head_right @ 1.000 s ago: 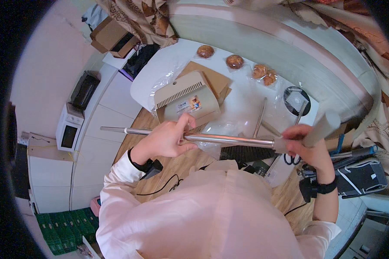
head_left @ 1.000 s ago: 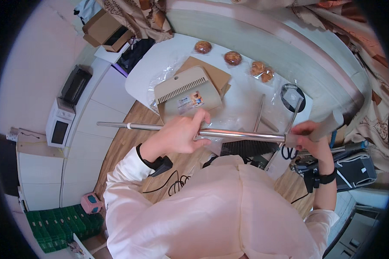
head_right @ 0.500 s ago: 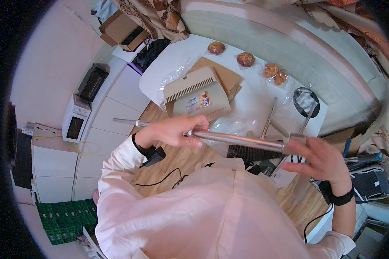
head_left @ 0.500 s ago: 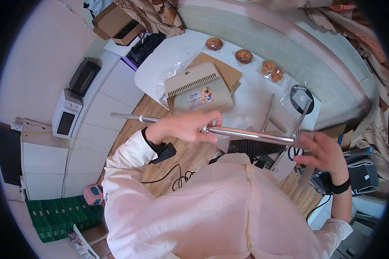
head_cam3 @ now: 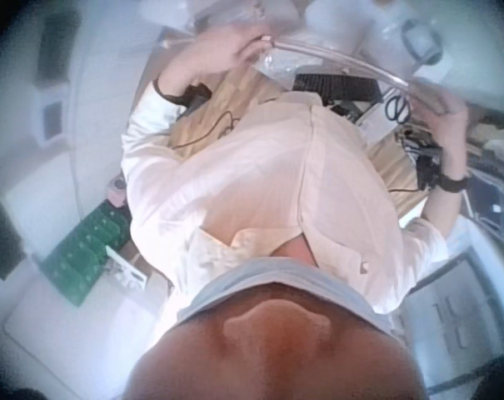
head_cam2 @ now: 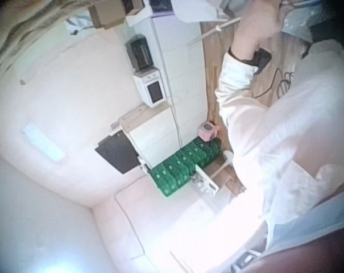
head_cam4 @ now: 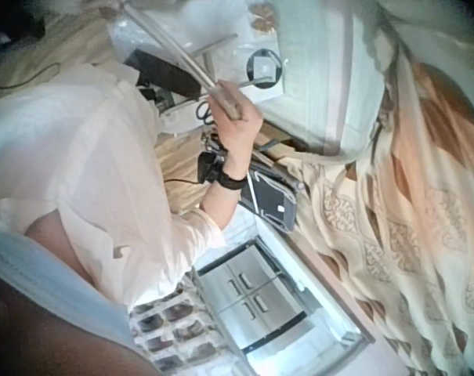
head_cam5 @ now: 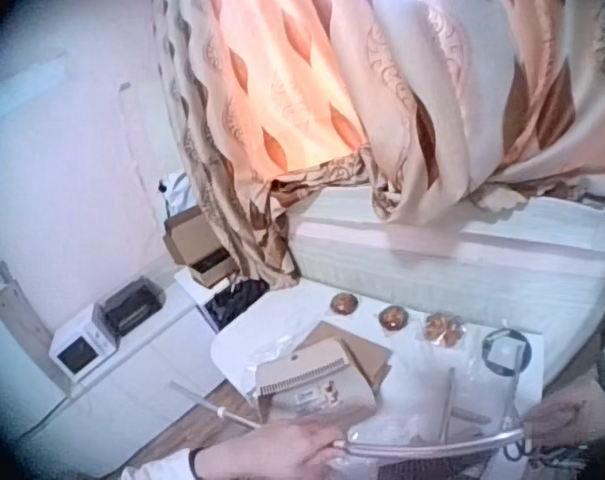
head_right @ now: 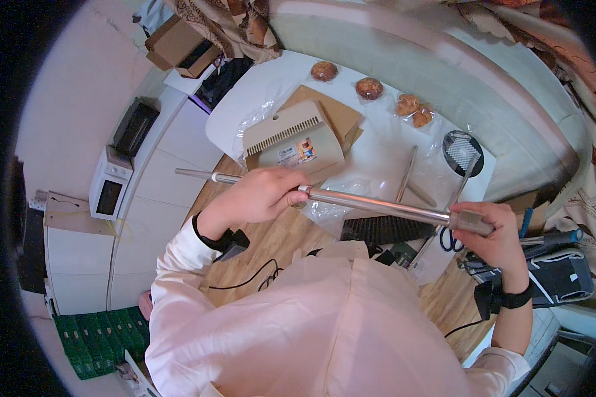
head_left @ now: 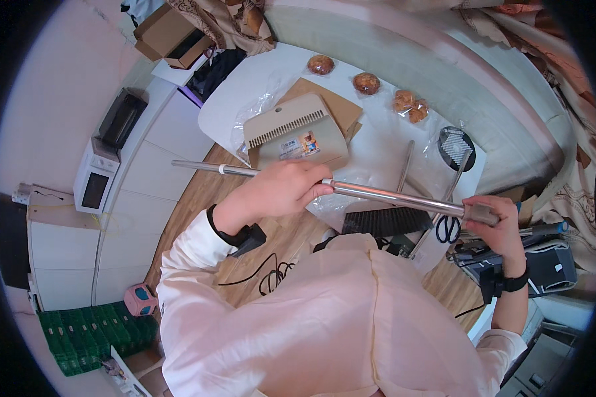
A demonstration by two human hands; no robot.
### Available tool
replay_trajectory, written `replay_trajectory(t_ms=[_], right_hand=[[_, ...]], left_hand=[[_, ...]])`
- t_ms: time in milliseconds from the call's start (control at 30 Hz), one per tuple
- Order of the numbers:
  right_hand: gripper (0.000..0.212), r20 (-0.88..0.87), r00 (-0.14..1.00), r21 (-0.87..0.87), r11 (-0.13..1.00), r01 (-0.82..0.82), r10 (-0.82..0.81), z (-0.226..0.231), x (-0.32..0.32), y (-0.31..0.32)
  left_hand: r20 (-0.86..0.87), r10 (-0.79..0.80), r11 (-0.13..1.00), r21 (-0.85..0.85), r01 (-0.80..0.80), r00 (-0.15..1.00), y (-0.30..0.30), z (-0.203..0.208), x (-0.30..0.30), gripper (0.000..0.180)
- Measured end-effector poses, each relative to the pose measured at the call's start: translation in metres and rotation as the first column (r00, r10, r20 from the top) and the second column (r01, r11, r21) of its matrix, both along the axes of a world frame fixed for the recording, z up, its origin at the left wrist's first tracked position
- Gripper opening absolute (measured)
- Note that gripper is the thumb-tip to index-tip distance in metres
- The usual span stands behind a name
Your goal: The person connects the sections of a metal broom handle, attaches a broom head to the handle, and then inserts the handle into a plastic dustpan.
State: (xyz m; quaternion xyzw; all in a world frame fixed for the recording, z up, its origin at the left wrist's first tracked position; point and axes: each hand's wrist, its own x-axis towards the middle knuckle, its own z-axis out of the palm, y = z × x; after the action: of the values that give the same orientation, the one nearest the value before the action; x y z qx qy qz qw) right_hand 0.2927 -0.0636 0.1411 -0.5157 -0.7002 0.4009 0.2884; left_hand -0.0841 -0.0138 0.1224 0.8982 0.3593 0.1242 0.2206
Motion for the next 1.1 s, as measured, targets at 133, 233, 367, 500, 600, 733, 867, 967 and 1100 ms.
replay_trajectory(t_ms=[133, 233, 367, 500, 600, 733, 867, 967, 1100], right_hand=[[0.037, 0.09, 0.99, 0.204, 0.971, -0.126, 0.11, 0.004, -0.002, -0.005], [0.038, 0.091, 0.993, 0.234, 0.967, -0.099, 0.08, 0.001, -0.002, -0.01], [0.036, 0.121, 0.992, 0.306, 0.949, -0.08, 0.045, -0.002, -0.006, -0.015], [0.034, 0.199, 0.979, 0.472, 0.871, -0.135, 0.043, 0.003, -0.008, -0.017], [0.034, 0.191, 0.98, 0.453, 0.882, -0.132, 0.048, -0.004, -0.006, -0.022], [0.036, 0.233, 0.972, 0.489, 0.862, -0.132, 0.017, 0.0, -0.004, -0.019], [0.038, 0.331, 0.943, 0.565, 0.793, -0.228, 0.034, 0.011, -0.003, -0.019], [0.038, 0.398, 0.917, 0.61, 0.744, -0.274, 0.012, 0.011, 0.002, -0.021], [0.037, 0.255, 0.967, 0.678, 0.711, -0.186, 0.01, 0.004, 0.002, -0.026]], left_hand=[[-0.163, -0.059, 0.998, 0.006, 0.061, 0.985, -0.008, 0.012, -0.005, 0.023], [-0.124, -0.002, 0.998, -0.058, -0.005, 0.992, -0.009, 0.008, -0.008, 0.025], [-0.181, 0.007, 0.999, 0.033, -0.001, 0.983, -0.014, 0.009, -0.009, 0.023], [-0.181, -0.018, 0.994, 0.104, 0.038, 0.983, -0.014, 0.011, -0.009, 0.02], [-0.199, -0.043, 0.993, 0.096, 0.063, 0.979, -0.014, 0.007, -0.009, 0.021], [-0.21, -0.04, 0.992, 0.106, 0.063, 0.977, -0.017, 0.002, -0.005, 0.023], [-0.194, -0.052, 0.993, 0.092, 0.071, 0.98, -0.016, -0.003, -0.005, 0.025], [-0.171, -0.084, 0.986, 0.131, 0.107, 0.982, -0.015, 0.007, -0.002, 0.029], [-0.219, -0.053, 0.962, 0.25, 0.108, 0.974, -0.018, 0.026, 0.001, 0.03]])
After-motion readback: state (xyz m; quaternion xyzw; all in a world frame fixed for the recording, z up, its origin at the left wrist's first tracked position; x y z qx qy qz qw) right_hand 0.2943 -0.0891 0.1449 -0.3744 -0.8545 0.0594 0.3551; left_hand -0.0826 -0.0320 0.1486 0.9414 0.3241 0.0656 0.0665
